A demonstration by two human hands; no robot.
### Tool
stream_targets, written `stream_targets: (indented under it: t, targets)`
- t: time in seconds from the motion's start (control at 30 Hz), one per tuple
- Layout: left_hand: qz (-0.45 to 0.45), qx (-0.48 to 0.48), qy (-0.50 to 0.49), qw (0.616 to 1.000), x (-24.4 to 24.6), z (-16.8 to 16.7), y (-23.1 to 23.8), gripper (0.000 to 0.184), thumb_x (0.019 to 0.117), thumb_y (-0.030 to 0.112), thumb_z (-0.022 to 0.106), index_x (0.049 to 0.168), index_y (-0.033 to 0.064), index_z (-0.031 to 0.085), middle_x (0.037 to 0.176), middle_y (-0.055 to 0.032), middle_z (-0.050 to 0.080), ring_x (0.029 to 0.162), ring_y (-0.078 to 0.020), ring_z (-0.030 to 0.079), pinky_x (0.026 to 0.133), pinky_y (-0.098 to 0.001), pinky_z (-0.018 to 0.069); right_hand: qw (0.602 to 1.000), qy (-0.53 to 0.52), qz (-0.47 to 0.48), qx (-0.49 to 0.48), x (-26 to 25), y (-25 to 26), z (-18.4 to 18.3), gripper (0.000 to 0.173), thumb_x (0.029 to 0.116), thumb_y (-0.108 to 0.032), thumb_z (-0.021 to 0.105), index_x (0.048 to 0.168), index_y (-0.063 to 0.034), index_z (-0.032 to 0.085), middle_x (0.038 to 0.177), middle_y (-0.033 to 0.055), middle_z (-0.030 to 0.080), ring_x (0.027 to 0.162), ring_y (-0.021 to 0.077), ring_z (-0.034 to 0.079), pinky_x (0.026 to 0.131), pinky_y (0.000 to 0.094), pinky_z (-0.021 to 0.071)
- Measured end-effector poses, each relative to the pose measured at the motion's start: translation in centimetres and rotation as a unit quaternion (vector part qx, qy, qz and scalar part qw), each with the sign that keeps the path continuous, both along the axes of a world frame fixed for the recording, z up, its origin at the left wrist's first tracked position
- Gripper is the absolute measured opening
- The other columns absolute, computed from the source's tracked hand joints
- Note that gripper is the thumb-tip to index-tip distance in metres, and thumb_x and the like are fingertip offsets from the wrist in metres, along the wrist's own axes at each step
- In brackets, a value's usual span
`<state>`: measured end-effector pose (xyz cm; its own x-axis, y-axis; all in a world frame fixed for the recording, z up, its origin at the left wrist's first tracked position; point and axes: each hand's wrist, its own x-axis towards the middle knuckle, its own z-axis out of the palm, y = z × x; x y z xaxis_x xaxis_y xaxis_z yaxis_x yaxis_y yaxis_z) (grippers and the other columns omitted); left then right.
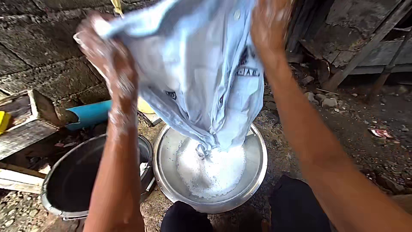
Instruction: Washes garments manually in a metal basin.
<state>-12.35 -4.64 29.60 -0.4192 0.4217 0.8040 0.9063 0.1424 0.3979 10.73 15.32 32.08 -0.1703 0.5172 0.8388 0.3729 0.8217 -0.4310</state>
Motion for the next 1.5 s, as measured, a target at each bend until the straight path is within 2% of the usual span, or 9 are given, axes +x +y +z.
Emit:
stream_targets:
  t: [0.13, 0.23, 0.37, 0.47, 0.73, 0.83, 0.93, 1.1, 1.5]
  targets:
    - [-0.136, -0.249, -0.207, 0.936, 1.2, -20.1, -1.7, 0.03, 0.0989, 0.01, 0.059, 0.123, -0.0082, 0.061, 0.115, -0.0297, 0.065, 0.109, -0.0405, 0.064, 0.095, -0.0583, 0.0498, 0.953, -0.207, 0.183, -0.126, -1.1, -0.3, -22.2, 0.038, 0.0973, -0.015, 0.065, 0.133, -0.0015, 0.064, 0.117, 0.0239, 0.071, 0.11, 0.0391, 0.068, 0.097, 0.0613, 0.0529]
    - [-0.187, -0.436, -0.356, 0.805, -0.1, -35.2, -3.2, 0.037, 0.0997, 0.002, 0.056, 0.132, -0.0156, 0.052, 0.129, -0.0328, 0.059, 0.123, -0.0386, 0.057, 0.109, -0.0478, 0.0431, 0.786, -0.441, 0.24, -0.361, -0.6, -1.9, -39.5, 0.044, 0.1035, -0.018, 0.057, 0.145, -0.0009, 0.056, 0.141, 0.028, 0.059, 0.134, 0.0452, 0.053, 0.113, 0.0636, 0.0384]
    - [-0.217, -0.683, -0.263, 0.646, 3.2, -43.8, -5.3, 0.043, 0.0977, 0.005, 0.061, 0.136, -0.0122, 0.053, 0.14, -0.0318, 0.054, 0.135, -0.044, 0.05, 0.114, -0.0569, 0.0358, 0.643, -0.56, 0.2, -0.482, 1.8, -8.9, -50.1, 0.052, 0.0989, -0.014, 0.059, 0.149, -0.0054, 0.051, 0.147, 0.0309, 0.052, 0.138, 0.0495, 0.048, 0.112, 0.0688, 0.0367]
    - [-0.117, -0.792, -0.182, 0.571, 7.3, -45.8, -4.4, 0.094, 0.0895, 0.017, 0.074, 0.162, 0.0037, 0.015, 0.161, -0.0326, 0.025, 0.144, -0.0539, 0.032, 0.111, -0.069, 0.0333, 0.562, -0.657, 0.249, -0.436, 2.0, -12.6, -52.5, 0.06, 0.0947, -0.011, 0.065, 0.152, -0.0124, 0.049, 0.149, 0.031, 0.049, 0.139, 0.054, 0.043, 0.107, 0.0784, 0.0328]
    - [0.006, -0.67, -0.237, 0.704, 0.8, -48.8, -2.0, 0.071, 0.1014, 0.023, 0.057, 0.161, 0.0052, 0.023, 0.165, -0.0327, 0.014, 0.15, -0.0569, 0.013, 0.117, -0.0703, 0.0207, 0.681, -0.522, 0.143, -0.493, -0.5, -5.1, -51.8, 0.069, 0.0965, -0.003, 0.056, 0.16, -0.0035, 0.03, 0.164, 0.0248, 0.03, 0.151, 0.0427, 0.032, 0.122, 0.0596, 0.0288]
    - [0.017, -0.664, -0.23, 0.712, 0.9, -50.1, -0.9, 0.091, 0.0932, 0.04, 0.067, 0.163, 0.0069, 0.019, 0.167, -0.0306, 0.003, 0.15, -0.0584, 0.006, 0.112, -0.0748, 0.0249, 0.693, -0.522, 0.129, -0.48, -0.9, -9.0, -53.0, 0.072, 0.0979, -0.008, 0.056, 0.164, -0.0161, 0.028, 0.169, 0.0278, 0.013, 0.153, 0.0544, 0.015, 0.118, 0.0743, 0.0211]
    - [-0.061, -0.637, -0.204, 0.741, 3.8, -50.4, -0.2, 0.07, 0.0949, 0.025, 0.066, 0.151, -0.0057, 0.04, 0.158, -0.0335, 0.031, 0.146, -0.0541, 0.028, 0.114, -0.067, 0.0315, 0.678, -0.561, 0.229, -0.416, -1.3, -14.2, -53.3, 0.054, 0.1014, -0.007, 0.052, 0.155, -0.0081, 0.045, 0.157, 0.0336, 0.038, 0.146, 0.0546, 0.033, 0.116, 0.0705, 0.0305]
    - [-0.235, -0.728, -0.242, 0.597, 4.1, -48.8, -1.6, 0.043, 0.0999, 0.01, 0.059, 0.138, -0.0082, 0.054, 0.146, -0.0279, 0.051, 0.141, -0.0423, 0.043, 0.117, -0.0573, 0.032, 0.555, -0.605, 0.367, -0.438, -0.6, -10.6, -53.7, 0.046, 0.1014, -0.006, 0.055, 0.146, 0.0019, 0.053, 0.149, 0.0273, 0.052, 0.144, 0.0437, 0.043, 0.12, 0.0608, 0.0288]
    - [-0.165, -0.423, -0.237, 0.859, -1.6, -25.8, -2.1, 0.041, 0.1085, 0.03, 0.049, 0.129, -0.0021, 0.063, 0.12, -0.029, 0.066, 0.114, -0.0437, 0.063, 0.102, -0.063, 0.0449, 0.859, -0.244, 0.165, -0.419, 2.5, 4.0, -30.0, 0.039, 0.1095, -0.02, 0.047, 0.138, 0.0048, 0.059, 0.141, 0.03, 0.057, 0.134, 0.0435, 0.052, 0.113, 0.0605, 0.0388]
